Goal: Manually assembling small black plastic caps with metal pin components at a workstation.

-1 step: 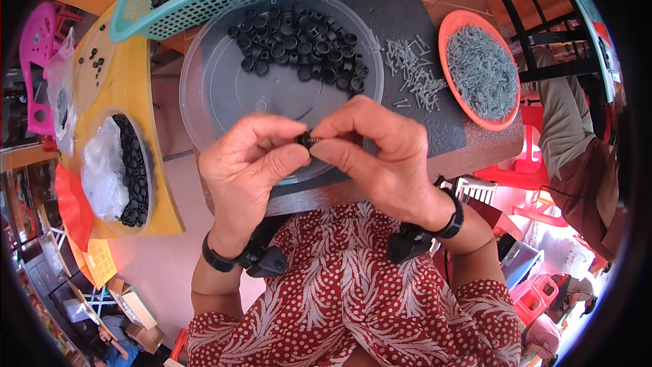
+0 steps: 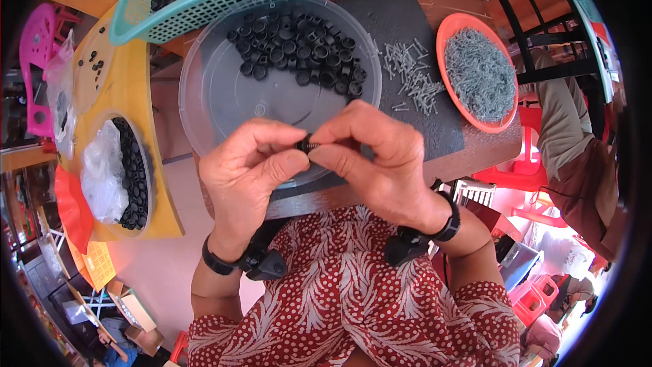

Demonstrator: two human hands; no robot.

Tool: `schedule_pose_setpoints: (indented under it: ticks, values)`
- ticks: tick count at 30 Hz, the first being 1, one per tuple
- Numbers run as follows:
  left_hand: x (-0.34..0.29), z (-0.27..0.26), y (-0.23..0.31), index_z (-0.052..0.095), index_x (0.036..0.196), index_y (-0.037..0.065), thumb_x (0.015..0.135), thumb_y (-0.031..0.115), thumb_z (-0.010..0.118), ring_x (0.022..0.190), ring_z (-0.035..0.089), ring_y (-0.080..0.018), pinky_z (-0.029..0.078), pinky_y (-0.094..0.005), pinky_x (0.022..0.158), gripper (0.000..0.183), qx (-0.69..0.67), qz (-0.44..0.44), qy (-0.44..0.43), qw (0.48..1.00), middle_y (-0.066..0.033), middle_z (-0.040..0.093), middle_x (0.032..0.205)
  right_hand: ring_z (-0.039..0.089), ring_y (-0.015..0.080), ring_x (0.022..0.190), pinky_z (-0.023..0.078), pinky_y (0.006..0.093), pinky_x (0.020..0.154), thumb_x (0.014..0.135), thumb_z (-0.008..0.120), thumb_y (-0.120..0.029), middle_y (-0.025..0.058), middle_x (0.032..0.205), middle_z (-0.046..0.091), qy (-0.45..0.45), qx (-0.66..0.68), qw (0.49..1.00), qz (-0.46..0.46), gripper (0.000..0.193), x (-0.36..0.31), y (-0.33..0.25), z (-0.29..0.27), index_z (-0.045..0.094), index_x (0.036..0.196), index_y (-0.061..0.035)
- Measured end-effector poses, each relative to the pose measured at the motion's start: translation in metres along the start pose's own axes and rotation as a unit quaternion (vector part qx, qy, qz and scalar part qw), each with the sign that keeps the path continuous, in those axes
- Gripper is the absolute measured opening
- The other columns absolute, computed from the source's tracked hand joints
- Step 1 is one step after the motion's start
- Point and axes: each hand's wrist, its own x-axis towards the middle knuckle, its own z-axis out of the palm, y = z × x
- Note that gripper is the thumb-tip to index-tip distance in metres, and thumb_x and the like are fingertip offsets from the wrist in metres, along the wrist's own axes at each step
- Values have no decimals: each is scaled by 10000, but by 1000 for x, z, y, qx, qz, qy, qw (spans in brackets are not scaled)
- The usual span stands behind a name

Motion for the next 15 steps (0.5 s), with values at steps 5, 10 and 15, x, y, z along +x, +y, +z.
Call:
schedule_pose_setpoints:
  ticks: [5,10,15]
  values:
    - [-1,1,0,615,988,-52,773,-72,670,790,597,-104,494,-210,721,223,19,6,-7,1000,-58,626,877,546,139,632,434,251,561,728,679,51,68,746,577,45,-8,997,-62,154,-2,7,7,626,859,-8]
    - [1,-2,-2,604,1009,-45,800,-36,664,771,581,-80,481,-197,704,218,-4,-16,-16,1000,-41,622,872,553,272,675,437,358,594,709,670,24,99,743,609,42,-17,997,-58,133,2,6,3,600,815,-14]
    - [2,-5,0,600,996,-51,799,3,677,740,586,-96,495,-207,681,218,7,-1,26,1000,-57,620,848,535,295,714,441,382,626,651,702,-4,113,762,586,92,-231,965,-87,203,31,16,-25,636,842,-16]
